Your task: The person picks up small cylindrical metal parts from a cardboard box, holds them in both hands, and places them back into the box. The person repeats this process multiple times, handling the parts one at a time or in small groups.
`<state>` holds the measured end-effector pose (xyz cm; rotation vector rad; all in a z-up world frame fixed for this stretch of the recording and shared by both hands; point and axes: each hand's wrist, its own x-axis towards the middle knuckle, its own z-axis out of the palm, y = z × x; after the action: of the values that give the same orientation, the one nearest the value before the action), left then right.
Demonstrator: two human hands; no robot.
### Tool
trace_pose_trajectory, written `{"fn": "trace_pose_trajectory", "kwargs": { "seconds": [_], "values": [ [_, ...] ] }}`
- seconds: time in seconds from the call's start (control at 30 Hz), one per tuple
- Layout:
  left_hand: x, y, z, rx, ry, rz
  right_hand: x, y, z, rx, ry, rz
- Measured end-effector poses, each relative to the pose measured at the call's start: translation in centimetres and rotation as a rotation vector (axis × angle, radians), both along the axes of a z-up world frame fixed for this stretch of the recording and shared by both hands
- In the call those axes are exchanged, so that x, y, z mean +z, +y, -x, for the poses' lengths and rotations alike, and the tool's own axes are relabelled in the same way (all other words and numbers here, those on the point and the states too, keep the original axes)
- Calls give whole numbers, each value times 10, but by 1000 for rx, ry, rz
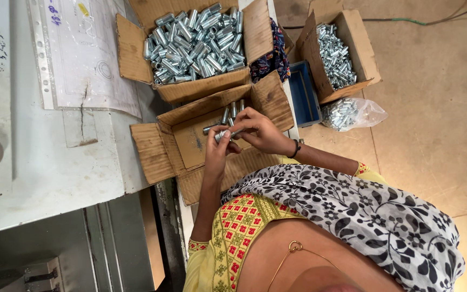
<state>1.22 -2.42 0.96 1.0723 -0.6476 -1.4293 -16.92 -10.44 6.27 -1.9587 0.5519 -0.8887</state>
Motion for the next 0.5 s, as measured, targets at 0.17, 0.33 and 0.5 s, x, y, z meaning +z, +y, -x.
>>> {"fn": "trace_pose_trajectory", "kwargs": {
  "seconds": [0.17, 0.33, 0.5],
  "values": [
    [7, 1, -1, 15, -112, 83, -8, -3, -1, -47, -1, -126],
    [7, 0, 2, 2, -177, 179, -28, -3, -8, -147, 46, -467],
    [4, -3, 3, 124, 18, 37, -20, -1, -4, 4, -53, -200]
  ]
}}
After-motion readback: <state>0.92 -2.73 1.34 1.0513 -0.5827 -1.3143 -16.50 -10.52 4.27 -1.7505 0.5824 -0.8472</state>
